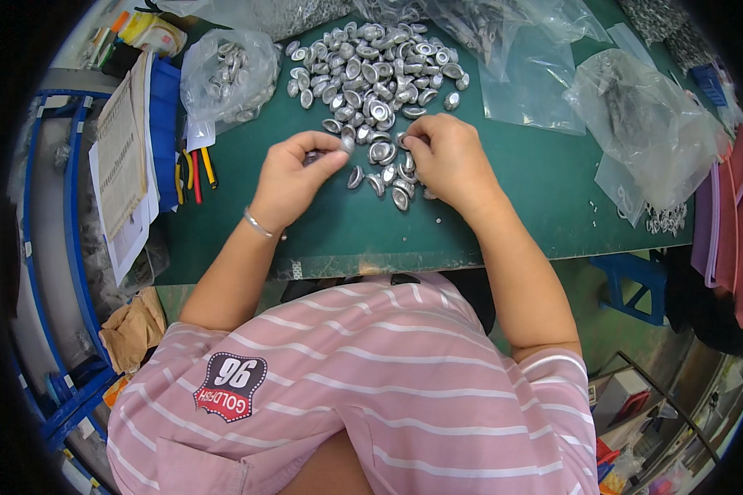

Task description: The person picks up metal parts from a pile on a table, turns them over, and places them into plastic bags.

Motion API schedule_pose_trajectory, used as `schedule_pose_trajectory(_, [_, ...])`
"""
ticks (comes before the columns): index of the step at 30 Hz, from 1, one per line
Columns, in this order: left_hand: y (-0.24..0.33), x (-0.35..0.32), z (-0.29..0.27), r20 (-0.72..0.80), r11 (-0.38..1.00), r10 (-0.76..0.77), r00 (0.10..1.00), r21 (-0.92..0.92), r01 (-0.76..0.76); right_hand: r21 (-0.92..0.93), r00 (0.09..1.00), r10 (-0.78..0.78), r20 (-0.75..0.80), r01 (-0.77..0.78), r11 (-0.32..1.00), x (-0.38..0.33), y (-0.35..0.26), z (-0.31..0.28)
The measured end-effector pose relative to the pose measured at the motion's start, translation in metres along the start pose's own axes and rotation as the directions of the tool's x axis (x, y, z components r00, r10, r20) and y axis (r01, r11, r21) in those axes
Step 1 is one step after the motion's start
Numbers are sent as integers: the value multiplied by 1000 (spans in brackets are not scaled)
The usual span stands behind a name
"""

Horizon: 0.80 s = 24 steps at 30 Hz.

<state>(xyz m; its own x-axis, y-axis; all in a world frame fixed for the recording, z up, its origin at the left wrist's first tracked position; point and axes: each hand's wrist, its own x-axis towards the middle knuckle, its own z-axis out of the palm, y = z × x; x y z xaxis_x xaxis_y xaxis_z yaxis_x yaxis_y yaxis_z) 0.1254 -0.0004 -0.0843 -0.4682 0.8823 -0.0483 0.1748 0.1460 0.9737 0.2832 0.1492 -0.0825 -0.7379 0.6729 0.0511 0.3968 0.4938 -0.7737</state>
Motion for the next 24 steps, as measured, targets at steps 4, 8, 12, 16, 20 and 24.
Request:
schedule_pose_trajectory(4, [-3,-5,-22,192,641,-228,955,-709,295,811,937,158,311,-348,470,-4,7,-19])
schedule_pose_trajectory(8, [-4,-10,-36,206,517,-131,970,-821,244,841,942,77,328,-328,431,-14,18,-34])
schedule_pose_trajectory(12, [-2,-8,-39,261,508,-95,961,-817,272,370,985,149,87,-171,913,-23,9,-22])
schedule_pose_trajectory(16, [6,-6,-19,104,885,-171,980,-421,200,15,975,166,146,-170,985,-24,-10,-14])
schedule_pose_trajectory(20, [11,4,6,76,907,283,956,305,-292,-83,967,208,146,-197,977,-20,-16,-11])
schedule_pose_trajectory(24, [-2,18,22,180,760,446,877,442,-477,134,944,267,195,-295,946,-19,0,-13])
